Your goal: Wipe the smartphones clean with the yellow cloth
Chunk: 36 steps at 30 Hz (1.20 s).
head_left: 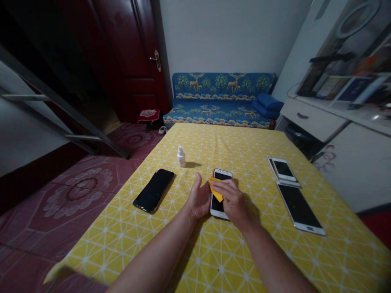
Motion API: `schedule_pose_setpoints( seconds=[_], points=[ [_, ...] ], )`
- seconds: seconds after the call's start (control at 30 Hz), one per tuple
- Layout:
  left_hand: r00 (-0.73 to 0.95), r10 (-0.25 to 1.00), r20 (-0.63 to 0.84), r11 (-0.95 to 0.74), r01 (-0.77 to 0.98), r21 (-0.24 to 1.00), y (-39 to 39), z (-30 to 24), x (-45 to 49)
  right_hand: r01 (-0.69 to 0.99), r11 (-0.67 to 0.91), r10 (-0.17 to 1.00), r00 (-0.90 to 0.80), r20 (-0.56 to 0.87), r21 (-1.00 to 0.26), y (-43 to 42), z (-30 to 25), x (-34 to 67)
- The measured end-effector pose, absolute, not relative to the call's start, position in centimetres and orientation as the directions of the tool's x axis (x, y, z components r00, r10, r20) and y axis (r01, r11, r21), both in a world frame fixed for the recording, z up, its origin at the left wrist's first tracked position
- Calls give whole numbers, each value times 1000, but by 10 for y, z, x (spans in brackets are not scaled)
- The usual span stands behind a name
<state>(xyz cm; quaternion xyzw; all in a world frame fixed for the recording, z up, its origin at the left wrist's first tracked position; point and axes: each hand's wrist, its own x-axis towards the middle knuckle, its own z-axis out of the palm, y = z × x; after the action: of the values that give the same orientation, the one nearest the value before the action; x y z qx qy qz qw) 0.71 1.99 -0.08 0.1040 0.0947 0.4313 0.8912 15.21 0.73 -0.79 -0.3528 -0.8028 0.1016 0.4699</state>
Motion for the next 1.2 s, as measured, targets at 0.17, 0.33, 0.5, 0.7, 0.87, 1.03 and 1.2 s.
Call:
schedule_pose_setpoints(
  seconds=[0.17, 0.33, 0.5, 0.7, 0.87, 1.03, 1.2],
  points=[
    [527, 846, -78, 530, -818, 224, 26, -1, 1, 295, 790, 612, -369, 699, -537, -2, -2, 147],
    [520, 853, -49, 514, -818, 258, 27, -3, -2, 264, 812, 583, -411, 701, -521, -3, -3, 148],
    [566, 823, -42, 553, -784, 284, 24, -2, 1, 436, 754, 636, -295, 713, -492, 7, -8, 155],
    [628, 777, -53, 603, -717, 349, 20, 2, 4, 601, 630, 706, -179, 685, -492, 14, -10, 163],
    [681, 731, -43, 643, -666, 379, 17, 2, 4, 611, 579, 705, -43, 708, -540, 14, -10, 167],
    [692, 721, -48, 655, -656, 375, 19, 1, 3, 420, 431, 770, 290, 568, -798, 11, -10, 172],
    [672, 739, -53, 644, -680, 351, 20, 0, 2, 3, 226, 814, 549, 190, -974, 15, -14, 180]
  ],
)
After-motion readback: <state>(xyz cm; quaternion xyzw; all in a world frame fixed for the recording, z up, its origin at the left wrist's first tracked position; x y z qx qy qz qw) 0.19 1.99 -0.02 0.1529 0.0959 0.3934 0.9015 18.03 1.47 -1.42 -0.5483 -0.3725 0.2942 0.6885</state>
